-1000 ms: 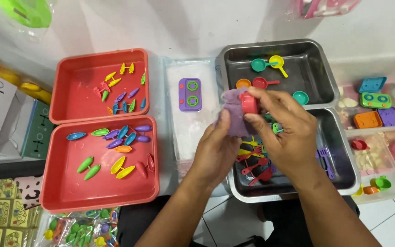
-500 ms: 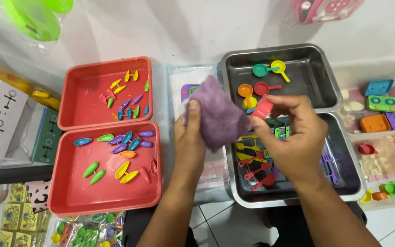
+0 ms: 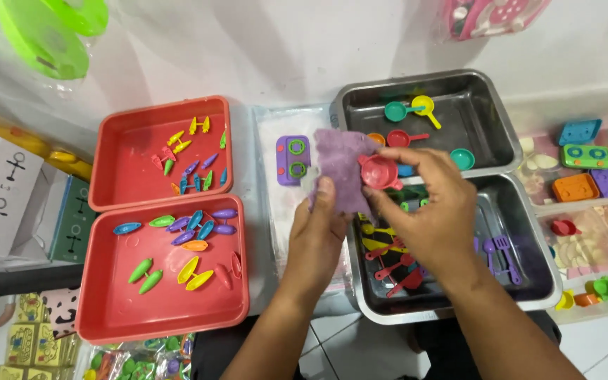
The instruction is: Wiping small plastic toy parts with a cloth and organizing them into trays.
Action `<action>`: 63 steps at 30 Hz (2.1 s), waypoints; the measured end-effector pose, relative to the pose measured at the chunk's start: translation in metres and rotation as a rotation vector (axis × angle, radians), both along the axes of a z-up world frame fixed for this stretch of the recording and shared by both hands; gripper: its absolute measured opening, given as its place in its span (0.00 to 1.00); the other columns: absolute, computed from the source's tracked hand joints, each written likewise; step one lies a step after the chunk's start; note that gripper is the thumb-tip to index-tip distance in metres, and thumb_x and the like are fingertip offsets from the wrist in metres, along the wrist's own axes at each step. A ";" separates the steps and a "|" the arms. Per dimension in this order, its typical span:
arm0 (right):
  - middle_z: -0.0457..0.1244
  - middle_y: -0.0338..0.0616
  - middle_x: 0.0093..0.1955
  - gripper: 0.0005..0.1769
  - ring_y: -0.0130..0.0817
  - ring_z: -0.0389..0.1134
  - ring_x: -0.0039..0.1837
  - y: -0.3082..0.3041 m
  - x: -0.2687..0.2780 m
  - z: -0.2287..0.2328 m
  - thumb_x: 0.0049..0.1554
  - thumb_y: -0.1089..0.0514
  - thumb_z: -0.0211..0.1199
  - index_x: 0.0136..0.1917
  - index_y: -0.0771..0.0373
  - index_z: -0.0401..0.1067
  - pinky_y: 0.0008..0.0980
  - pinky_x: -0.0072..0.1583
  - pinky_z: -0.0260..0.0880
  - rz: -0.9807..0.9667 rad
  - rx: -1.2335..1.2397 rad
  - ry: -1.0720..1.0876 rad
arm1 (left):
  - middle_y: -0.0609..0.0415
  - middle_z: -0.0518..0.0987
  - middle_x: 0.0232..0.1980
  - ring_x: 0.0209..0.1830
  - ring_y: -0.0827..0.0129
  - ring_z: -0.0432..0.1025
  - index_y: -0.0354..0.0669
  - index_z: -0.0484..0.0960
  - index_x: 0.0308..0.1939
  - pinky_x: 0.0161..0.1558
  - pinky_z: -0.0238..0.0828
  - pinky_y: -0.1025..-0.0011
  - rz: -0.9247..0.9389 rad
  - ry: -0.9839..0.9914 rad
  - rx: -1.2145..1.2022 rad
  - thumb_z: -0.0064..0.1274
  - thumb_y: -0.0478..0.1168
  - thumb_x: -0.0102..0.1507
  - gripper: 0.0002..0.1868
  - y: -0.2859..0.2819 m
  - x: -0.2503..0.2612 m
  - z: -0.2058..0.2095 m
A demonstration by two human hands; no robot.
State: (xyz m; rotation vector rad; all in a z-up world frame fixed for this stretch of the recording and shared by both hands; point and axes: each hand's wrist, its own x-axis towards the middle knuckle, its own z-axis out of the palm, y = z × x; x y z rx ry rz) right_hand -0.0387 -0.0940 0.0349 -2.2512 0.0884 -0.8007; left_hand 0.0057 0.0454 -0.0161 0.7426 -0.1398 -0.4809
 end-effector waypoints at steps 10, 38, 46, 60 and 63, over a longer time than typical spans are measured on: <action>0.67 0.50 0.52 0.27 0.36 0.66 0.50 -0.007 0.000 0.000 0.46 0.67 0.77 0.58 0.69 0.74 0.33 0.56 0.68 -0.046 0.084 -0.042 | 0.43 0.79 0.52 0.49 0.67 0.76 0.26 0.74 0.58 0.53 0.73 0.71 -0.092 -0.113 0.125 0.37 0.50 0.73 0.27 -0.004 -0.009 -0.002; 0.70 0.42 0.55 0.27 0.33 0.70 0.54 -0.005 -0.012 0.005 0.43 0.70 0.69 0.58 0.65 0.75 0.29 0.58 0.70 0.069 0.126 -0.032 | 0.51 0.76 0.41 0.39 0.75 0.68 0.32 0.77 0.49 0.45 0.67 0.74 -0.084 -0.052 0.162 0.40 0.50 0.73 0.22 -0.003 -0.004 -0.014; 0.61 0.43 0.61 0.28 0.33 0.62 0.56 -0.023 -0.010 0.002 0.44 0.71 0.66 0.59 0.57 0.79 0.28 0.57 0.64 0.171 0.025 0.039 | 0.38 0.79 0.52 0.50 0.64 0.75 0.23 0.74 0.56 0.57 0.72 0.66 -0.160 -0.036 0.171 0.35 0.53 0.72 0.30 0.001 -0.002 0.013; 0.62 0.48 0.64 0.23 0.36 0.67 0.61 -0.029 -0.012 -0.001 0.50 0.73 0.67 0.59 0.67 0.75 0.28 0.61 0.70 0.242 0.233 -0.004 | 0.40 0.79 0.51 0.52 0.66 0.70 0.19 0.77 0.55 0.62 0.62 0.75 -0.351 -0.117 -0.210 0.33 0.26 0.56 0.26 0.020 0.007 0.004; 0.62 0.49 0.62 0.29 0.37 0.69 0.60 -0.026 -0.012 0.000 0.47 0.72 0.70 0.63 0.70 0.71 0.32 0.66 0.74 0.287 0.253 -0.048 | 0.48 0.82 0.46 0.42 0.75 0.75 0.26 0.81 0.54 0.47 0.71 0.79 -0.146 -0.152 0.011 0.44 0.29 0.70 0.13 0.008 0.004 -0.004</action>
